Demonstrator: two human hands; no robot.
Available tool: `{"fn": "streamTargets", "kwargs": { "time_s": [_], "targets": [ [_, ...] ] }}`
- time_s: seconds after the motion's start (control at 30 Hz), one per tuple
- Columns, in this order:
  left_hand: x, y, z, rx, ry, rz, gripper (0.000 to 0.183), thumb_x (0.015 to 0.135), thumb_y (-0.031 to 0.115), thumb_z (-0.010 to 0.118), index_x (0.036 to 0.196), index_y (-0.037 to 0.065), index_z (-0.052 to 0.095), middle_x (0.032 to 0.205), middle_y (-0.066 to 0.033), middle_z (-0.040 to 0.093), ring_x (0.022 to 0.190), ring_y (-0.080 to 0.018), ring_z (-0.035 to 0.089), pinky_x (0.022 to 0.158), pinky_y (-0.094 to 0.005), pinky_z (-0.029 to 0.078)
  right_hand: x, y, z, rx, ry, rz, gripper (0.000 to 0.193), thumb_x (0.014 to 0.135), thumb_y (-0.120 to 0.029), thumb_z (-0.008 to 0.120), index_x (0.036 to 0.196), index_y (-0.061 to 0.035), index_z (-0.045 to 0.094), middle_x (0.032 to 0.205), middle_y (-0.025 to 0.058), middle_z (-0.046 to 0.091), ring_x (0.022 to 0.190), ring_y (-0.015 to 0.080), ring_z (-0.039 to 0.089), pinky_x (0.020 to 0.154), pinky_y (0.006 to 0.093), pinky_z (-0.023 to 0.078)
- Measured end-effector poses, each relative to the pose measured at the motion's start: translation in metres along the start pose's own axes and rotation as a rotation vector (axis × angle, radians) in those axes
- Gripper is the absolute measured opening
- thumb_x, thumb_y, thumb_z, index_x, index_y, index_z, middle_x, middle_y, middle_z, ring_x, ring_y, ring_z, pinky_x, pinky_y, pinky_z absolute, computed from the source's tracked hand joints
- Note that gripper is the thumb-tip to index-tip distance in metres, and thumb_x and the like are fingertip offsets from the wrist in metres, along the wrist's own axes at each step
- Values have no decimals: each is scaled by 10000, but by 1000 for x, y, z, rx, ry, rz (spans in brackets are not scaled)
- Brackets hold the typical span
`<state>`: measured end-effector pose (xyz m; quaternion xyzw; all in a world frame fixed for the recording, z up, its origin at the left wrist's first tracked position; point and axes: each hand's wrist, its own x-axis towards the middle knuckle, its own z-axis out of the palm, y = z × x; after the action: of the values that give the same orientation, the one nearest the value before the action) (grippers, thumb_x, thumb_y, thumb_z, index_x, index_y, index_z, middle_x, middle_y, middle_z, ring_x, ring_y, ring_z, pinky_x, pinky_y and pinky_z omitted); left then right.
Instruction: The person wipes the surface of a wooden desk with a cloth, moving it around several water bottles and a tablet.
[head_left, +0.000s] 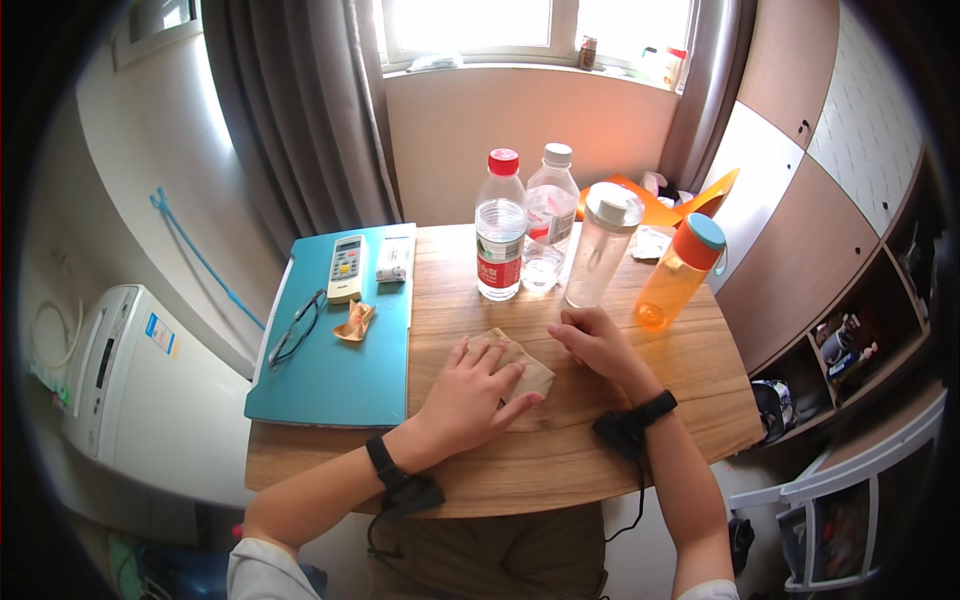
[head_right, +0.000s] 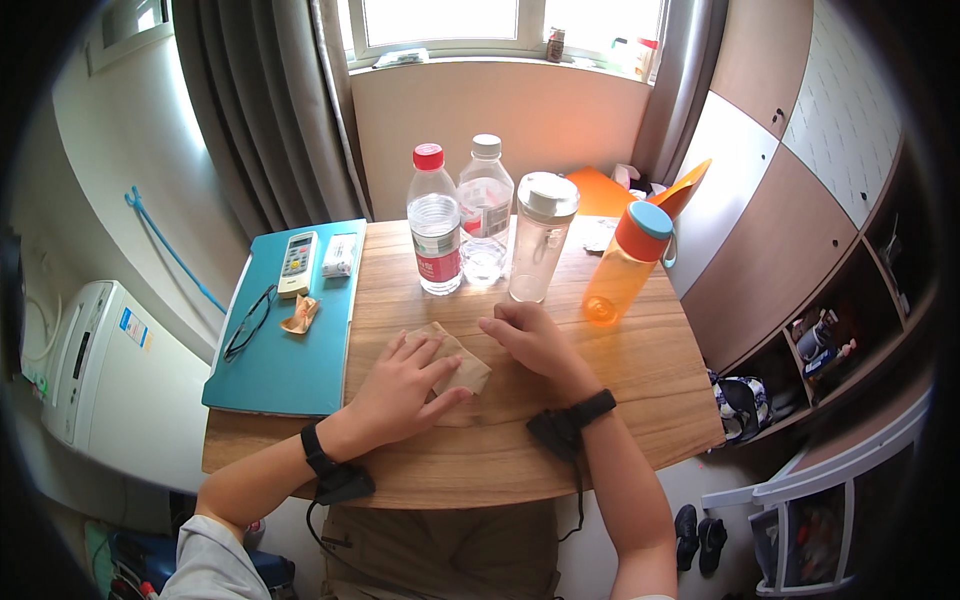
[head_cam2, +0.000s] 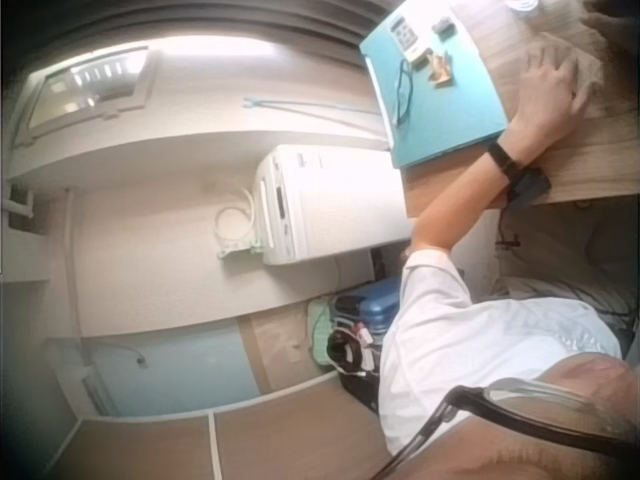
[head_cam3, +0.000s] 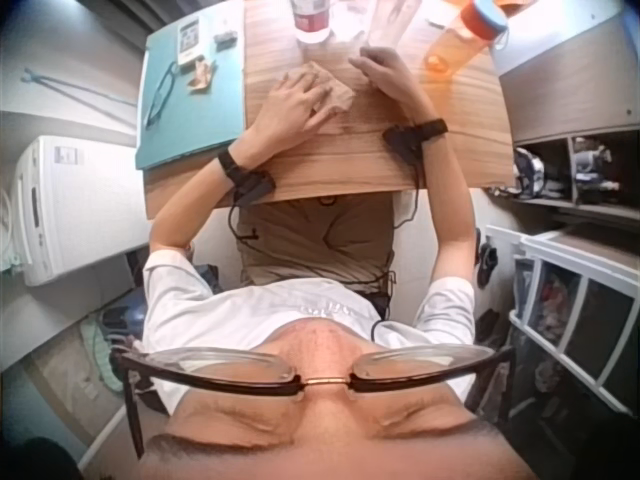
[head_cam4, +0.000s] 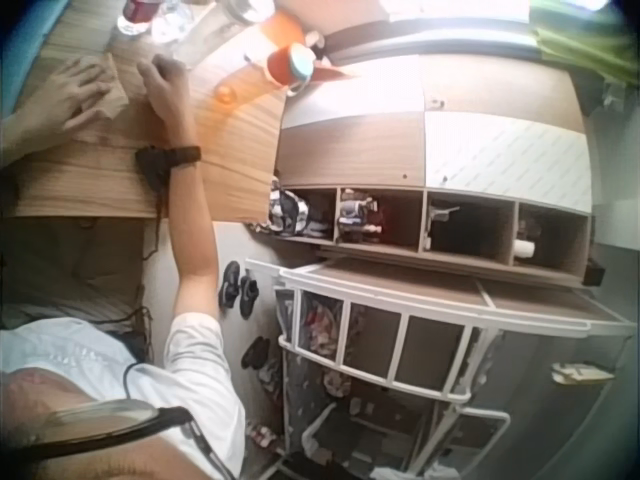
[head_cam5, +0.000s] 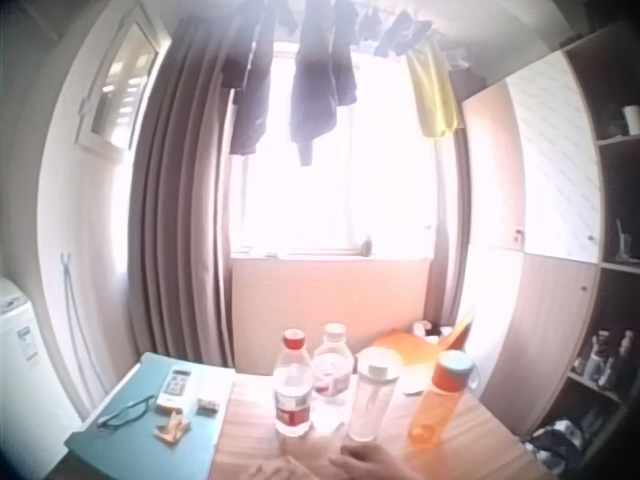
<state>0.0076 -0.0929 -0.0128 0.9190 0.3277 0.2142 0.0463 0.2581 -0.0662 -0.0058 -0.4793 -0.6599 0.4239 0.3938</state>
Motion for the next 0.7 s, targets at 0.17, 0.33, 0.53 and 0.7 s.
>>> {"fn": "streamTargets", "kwargs": {
  "time_s": [0.17,0.33,0.53,0.7],
  "targets": [
    [5,-8,-5,215,-39,-134,657,988,620,528,1224,26,680,1361,-298,591,1334,-424,528,1161,-561,332,0,0,-2,-18,2,11,457,1028,-256,634,650,-117,417,594,-67,429,514,27,415,471,235,325],
    [27,-31,-17,131,-242,-238,761,982,687,477,1264,-4,626,1359,-302,586,1343,-428,519,1153,-557,330,-1,1,-3,16,-15,30,457,1032,-261,632,654,-123,416,593,-71,420,511,28,408,472,233,321],
    [39,-42,-16,-10,-272,-34,782,990,685,450,1249,-38,599,1377,-318,558,1361,-435,497,1180,-606,285,1,2,-2,34,-33,28,456,1032,-260,636,656,-124,418,593,-73,422,514,24,403,470,232,311],
    [23,9,-14,-39,-309,256,716,1001,647,476,1339,23,571,1449,-353,468,1422,-468,413,1191,-627,264,-3,4,-4,35,-20,18,449,1033,-256,635,658,-119,431,593,-72,424,520,22,398,472,235,308]
  ]
}}
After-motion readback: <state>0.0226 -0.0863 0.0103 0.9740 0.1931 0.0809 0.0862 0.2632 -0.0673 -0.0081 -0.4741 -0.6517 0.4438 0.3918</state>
